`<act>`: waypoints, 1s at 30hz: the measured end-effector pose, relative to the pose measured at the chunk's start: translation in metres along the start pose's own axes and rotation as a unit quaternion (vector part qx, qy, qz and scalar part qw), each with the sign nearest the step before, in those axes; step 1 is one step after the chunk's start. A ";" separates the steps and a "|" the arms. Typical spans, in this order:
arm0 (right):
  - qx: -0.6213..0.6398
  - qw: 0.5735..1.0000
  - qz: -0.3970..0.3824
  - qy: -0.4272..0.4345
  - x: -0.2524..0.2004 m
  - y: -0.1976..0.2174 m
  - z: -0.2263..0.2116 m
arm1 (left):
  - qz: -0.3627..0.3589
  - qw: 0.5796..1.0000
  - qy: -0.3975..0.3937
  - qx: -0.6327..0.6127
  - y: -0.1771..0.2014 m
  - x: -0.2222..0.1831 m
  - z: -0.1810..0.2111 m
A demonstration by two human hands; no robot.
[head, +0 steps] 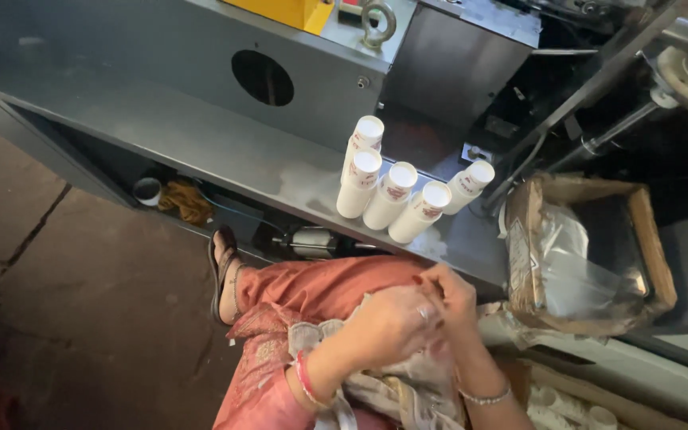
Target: The person is manually packaging small white paper cups into plastic sleeves in a manufacturing environment.
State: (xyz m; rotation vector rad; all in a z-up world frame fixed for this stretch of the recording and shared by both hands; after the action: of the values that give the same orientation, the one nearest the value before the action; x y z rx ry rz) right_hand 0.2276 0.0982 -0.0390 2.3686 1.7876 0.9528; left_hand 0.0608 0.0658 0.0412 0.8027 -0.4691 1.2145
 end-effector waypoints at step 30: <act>0.136 0.987 -0.090 0.005 0.009 0.011 -0.062 | 0.259 0.844 0.376 -0.281 -0.017 -0.014 -0.093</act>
State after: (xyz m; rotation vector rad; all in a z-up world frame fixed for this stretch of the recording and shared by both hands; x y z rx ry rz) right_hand 0.2093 0.0819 0.0195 2.2917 2.2183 0.7434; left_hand 0.0644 0.1247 -0.0336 -0.3587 -0.3547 1.6550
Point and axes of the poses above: each hand's wrist, its own x-axis towards the middle knuckle, its own y-axis out of the back of the hand, z = x × y, the point moved 7 cm from there along x, towards the middle knuckle, and after that the axes turned 12 degrees about z, right-handed, at the moved point
